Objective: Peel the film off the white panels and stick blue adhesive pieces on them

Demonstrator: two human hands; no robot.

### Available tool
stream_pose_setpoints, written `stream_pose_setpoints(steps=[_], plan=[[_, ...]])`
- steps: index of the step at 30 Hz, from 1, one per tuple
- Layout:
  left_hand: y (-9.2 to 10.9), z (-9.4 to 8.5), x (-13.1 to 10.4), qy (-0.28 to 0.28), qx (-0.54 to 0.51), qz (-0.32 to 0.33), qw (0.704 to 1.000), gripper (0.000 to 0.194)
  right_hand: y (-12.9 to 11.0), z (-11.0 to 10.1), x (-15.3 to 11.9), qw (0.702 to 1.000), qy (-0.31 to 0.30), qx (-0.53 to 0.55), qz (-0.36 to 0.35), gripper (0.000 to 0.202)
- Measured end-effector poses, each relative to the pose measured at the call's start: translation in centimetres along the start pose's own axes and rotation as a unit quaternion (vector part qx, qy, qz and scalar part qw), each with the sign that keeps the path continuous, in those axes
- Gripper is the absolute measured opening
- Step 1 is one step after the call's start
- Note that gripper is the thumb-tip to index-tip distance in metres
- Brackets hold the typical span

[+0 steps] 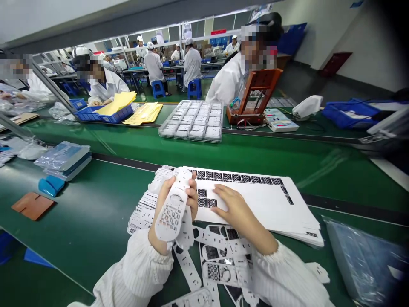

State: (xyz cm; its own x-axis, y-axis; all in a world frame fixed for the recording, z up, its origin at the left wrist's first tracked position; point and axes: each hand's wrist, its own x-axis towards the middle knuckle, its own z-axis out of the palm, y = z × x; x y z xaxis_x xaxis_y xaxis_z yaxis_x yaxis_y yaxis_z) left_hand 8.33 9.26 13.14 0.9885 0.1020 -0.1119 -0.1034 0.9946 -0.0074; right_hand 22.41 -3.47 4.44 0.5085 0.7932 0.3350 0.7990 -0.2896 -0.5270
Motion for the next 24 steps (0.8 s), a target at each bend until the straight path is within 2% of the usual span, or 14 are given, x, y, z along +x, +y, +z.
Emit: stream_pose_setpoints(steps=[3,11,17,21,24], plan=[[0.3,0.0,0.1,-0.02,0.009,0.008,1.0,0.04,1.3,1.4,-0.2,0.999,-0.018,-0.036,-0.007,0.046],[0.0,-0.2,0.1,-0.064,0.002,0.007,0.998,0.042,1.3,1.8,-1.2,0.995,-0.014,-0.096,-0.028,0.019],[-0.8,0.6,-0.3,-0.024,0.024,-0.012,0.999,0.042,1.3,2.1,-1.6,0.992,-0.002,-0.122,-0.032,0.02],[-0.6,-0.1,0.2,-0.012,0.043,-0.031,0.999,0.034,2.3,1.7,-1.3,0.99,0.008,-0.139,-0.028,0.032],[-0.2,-0.7,0.6,-0.009,0.049,-0.032,0.998,0.034,3.1,1.3,-1.1,0.989,0.015,-0.148,-0.021,0.032]])
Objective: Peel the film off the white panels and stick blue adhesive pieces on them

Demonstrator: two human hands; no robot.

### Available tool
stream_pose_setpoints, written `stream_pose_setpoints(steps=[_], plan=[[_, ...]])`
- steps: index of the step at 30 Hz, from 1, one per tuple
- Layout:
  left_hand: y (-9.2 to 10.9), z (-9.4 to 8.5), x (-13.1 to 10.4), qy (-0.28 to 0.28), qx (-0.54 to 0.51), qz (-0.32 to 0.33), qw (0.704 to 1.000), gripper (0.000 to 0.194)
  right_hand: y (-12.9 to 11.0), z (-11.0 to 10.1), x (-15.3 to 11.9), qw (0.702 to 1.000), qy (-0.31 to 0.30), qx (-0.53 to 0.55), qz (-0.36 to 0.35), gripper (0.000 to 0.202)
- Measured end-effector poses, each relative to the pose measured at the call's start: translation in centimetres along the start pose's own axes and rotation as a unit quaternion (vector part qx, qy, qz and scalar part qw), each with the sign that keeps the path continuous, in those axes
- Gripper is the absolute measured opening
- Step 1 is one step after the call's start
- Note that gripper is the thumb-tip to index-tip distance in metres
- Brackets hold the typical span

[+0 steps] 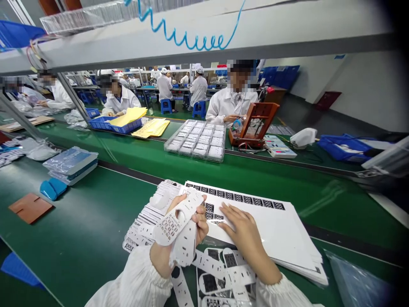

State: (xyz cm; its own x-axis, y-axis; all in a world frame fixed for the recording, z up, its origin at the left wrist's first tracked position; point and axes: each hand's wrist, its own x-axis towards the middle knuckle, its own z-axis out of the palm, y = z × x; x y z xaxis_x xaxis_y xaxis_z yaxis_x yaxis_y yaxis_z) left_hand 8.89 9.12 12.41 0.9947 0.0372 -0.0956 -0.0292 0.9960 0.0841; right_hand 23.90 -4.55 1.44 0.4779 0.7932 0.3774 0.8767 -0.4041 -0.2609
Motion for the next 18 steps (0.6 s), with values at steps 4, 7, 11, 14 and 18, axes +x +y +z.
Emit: stream_pose_setpoints(steps=[4,7,11,14,18], plan=[[0.1,-0.2,0.0,0.009,0.01,-0.001,1.0,0.035,0.2,-0.3,0.1,1.0,0.001,-0.002,0.006,0.029],[-0.3,-0.2,-0.1,0.012,0.02,-0.001,1.0,0.03,-0.3,-0.6,0.0,1.0,0.008,0.002,0.014,0.024],[-0.9,0.3,-0.6,0.017,0.044,-0.009,0.999,0.02,-0.9,-0.7,-0.2,0.999,0.029,0.017,0.033,0.023],[-1.4,1.1,-0.9,0.032,0.063,-0.012,0.997,0.025,-1.0,-0.4,-0.4,0.997,0.044,0.045,0.04,0.025],[-1.9,1.9,-1.2,0.06,0.091,-0.042,0.993,0.027,-1.0,0.2,-0.6,0.993,0.049,0.095,0.051,0.02]])
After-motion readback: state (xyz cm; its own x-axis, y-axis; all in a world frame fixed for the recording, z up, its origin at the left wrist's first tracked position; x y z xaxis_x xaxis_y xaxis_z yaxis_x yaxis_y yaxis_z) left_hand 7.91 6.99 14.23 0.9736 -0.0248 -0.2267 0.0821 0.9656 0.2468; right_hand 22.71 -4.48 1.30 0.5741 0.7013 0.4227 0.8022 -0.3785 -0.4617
